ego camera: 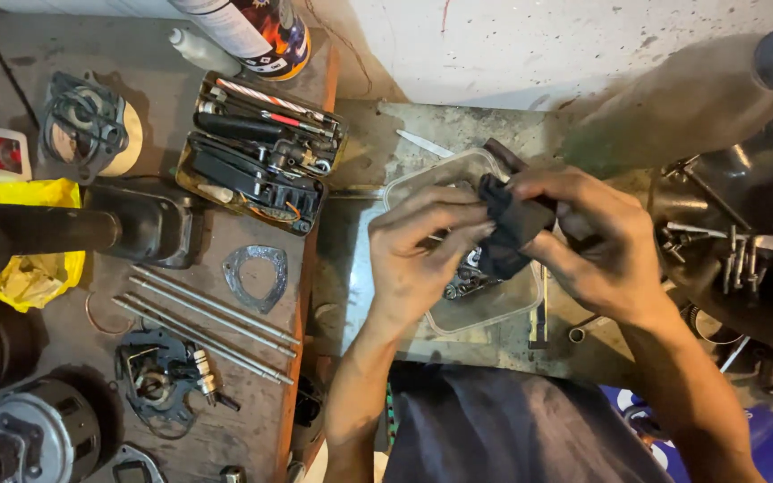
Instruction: The person wipes small metal engine components with a black cloth at a workbench, placing cleaned parts into a plastic container. They handle bolts and fittings one at a time, and near the end hold a bowl filled with more metal parts while continuing to wipe pieces.
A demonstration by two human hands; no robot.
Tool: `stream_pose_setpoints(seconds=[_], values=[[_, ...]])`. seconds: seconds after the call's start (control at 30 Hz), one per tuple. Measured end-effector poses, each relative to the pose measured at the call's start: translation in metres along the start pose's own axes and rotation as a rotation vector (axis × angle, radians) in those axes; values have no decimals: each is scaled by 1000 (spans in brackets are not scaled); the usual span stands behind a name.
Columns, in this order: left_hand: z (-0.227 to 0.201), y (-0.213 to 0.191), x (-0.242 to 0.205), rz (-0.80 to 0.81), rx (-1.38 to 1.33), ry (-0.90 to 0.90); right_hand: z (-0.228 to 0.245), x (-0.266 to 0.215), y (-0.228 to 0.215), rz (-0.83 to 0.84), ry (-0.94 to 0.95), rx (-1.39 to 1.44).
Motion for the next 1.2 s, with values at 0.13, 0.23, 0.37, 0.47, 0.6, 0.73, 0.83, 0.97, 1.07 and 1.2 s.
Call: stream_pose_setpoints(seconds=[0.13, 0.23, 0.37, 0.47, 0.6, 0.73, 0.83, 0.97, 1.07, 1.2], values=[[42, 0, -16, 8, -430, -289, 16, 13, 8, -43, -278, 42], [59, 2, -29, 12, -574, -422, 18, 12, 13, -62, -411, -55], [12, -5, -4, 42, -167, -249, 5, 7, 11, -57, -217, 6], [-15, -6, 7, 98, 30, 73, -6, 9, 6, -47, -61, 212], [-23, -2, 10, 248, 255, 237, -20, 15, 8, 10, 136, 618], [-7, 2, 12, 292, 259, 195, -12, 15, 7, 45, 110, 550], [2, 5, 12, 266, 140, 96, -5, 16, 10, 47, 7, 362], [4, 2, 22, 236, -120, -253, 4, 20, 11, -24, -238, -31], [27, 0, 10, 253, -158, -385, 19, 21, 14, -42, -495, -280], [10, -3, 21, 219, -489, -293, 31, 14, 21, -18, -784, -559]])
Point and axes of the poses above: each hand's wrist, its own x-axis towards the middle knuckle, its own y-axis out of the palm, z = x × y, the point moved 5 cm from there along x, towards the middle knuckle, and after that the axes turned 5 degrees about -x, right-handed, at the moved point
